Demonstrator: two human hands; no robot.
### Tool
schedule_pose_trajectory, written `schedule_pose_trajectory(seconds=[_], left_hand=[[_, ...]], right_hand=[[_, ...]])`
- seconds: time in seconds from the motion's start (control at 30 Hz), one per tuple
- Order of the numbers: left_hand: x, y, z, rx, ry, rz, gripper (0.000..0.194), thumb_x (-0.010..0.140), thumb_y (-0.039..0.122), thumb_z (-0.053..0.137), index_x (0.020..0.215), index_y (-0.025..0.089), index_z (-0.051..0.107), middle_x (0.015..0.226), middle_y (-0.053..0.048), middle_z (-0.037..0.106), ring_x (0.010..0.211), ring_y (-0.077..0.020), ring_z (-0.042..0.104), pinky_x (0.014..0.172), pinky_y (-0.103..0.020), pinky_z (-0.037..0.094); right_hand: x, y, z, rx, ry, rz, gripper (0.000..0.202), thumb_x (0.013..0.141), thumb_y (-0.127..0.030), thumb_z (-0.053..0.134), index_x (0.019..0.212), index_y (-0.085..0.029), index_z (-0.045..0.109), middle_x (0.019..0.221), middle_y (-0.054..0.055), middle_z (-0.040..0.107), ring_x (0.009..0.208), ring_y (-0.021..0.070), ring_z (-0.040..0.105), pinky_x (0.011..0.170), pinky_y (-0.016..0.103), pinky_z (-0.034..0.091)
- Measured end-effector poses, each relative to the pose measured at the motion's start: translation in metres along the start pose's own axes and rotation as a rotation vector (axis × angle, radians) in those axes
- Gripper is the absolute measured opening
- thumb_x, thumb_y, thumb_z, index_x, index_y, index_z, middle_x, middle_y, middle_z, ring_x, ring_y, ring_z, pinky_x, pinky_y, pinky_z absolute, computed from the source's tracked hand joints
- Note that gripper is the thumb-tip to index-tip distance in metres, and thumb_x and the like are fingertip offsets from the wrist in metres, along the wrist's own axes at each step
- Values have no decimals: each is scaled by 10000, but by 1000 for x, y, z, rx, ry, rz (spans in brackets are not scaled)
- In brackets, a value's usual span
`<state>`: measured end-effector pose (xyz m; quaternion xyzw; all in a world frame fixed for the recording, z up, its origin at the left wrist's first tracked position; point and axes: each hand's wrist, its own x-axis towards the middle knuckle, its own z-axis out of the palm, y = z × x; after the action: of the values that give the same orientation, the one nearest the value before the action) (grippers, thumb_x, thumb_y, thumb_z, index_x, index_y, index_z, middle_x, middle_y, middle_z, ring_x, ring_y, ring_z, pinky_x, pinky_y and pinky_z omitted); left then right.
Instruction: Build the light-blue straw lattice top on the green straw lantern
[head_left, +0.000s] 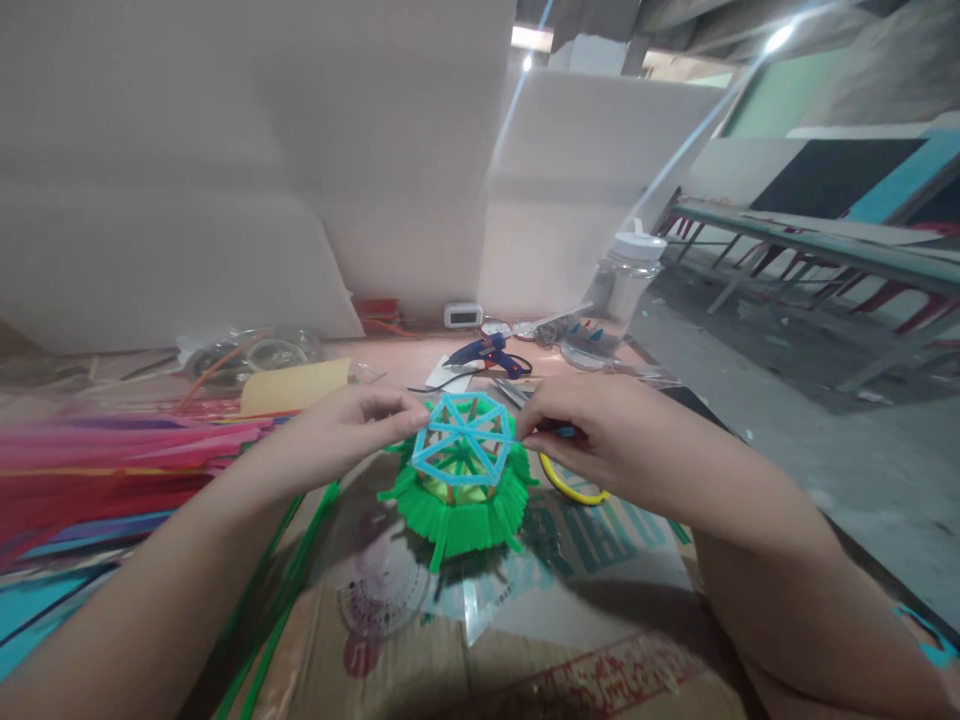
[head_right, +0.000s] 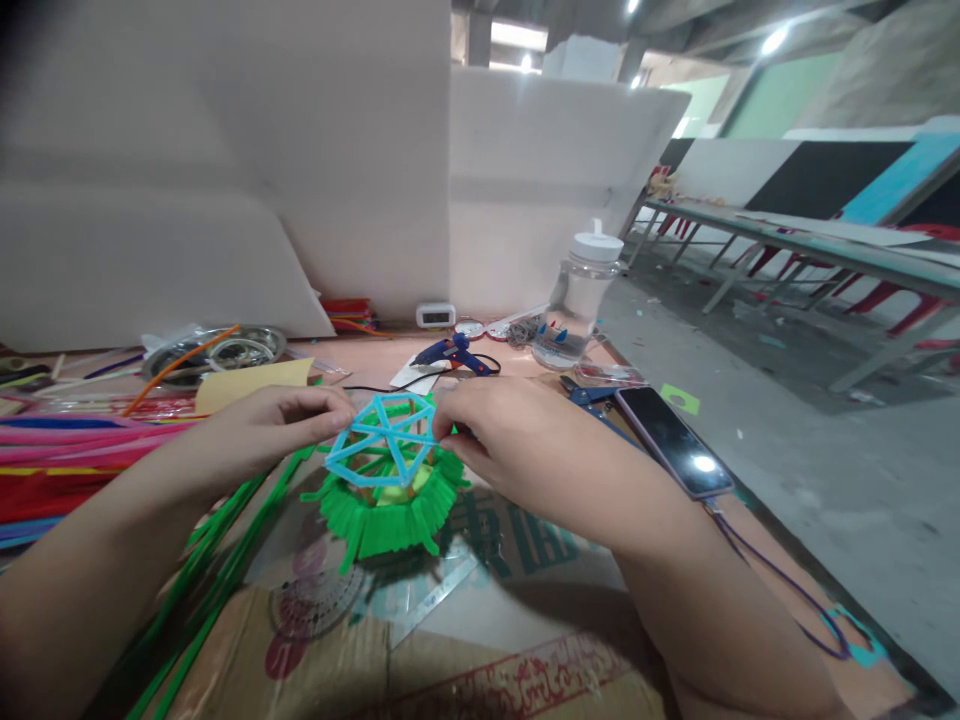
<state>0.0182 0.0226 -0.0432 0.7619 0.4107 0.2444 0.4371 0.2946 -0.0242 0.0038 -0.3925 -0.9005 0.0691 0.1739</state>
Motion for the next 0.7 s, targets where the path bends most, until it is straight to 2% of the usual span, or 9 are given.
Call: schedule_pose_trajectory(seconds=[0.13,0.3,0.47,0.7], left_hand=[[1,1,0,-5,-3,-3,401,893,571,607,776,196,689,806,-3,679,783,-173,608,726,-253,486],[2,0,0,-15,-22,-1,390,903,563,605,795,199,695,815,4,681,792,-166,612,730,-243,483],[1,0,-1,-14,-34,10,407,905,572,598,795,193,697,816,-7,681,795,-171,607,733,-250,483],[1,3,-1,-5,-26,6,435,889,600,598,750,196,678,804,-12,674,772,-176,592,741,-271,489]], right_hand=[[0,0,1,6,-57,43,125,909,-139,609,841,-207,689,812,-8,701,711,133,597,628,261,369],[0,-5,-1,18,-85,36,116,923,-141,595,909,-216,683,910,7,730,805,161,631,703,283,398],[-1,-11,3,-35,-51,22,76,947,-181,588,910,-212,647,917,16,710,825,176,604,721,304,375],[-3,-15,13,-153,17,27,125,966,-191,542,846,-210,572,806,-9,626,732,159,517,662,303,313]])
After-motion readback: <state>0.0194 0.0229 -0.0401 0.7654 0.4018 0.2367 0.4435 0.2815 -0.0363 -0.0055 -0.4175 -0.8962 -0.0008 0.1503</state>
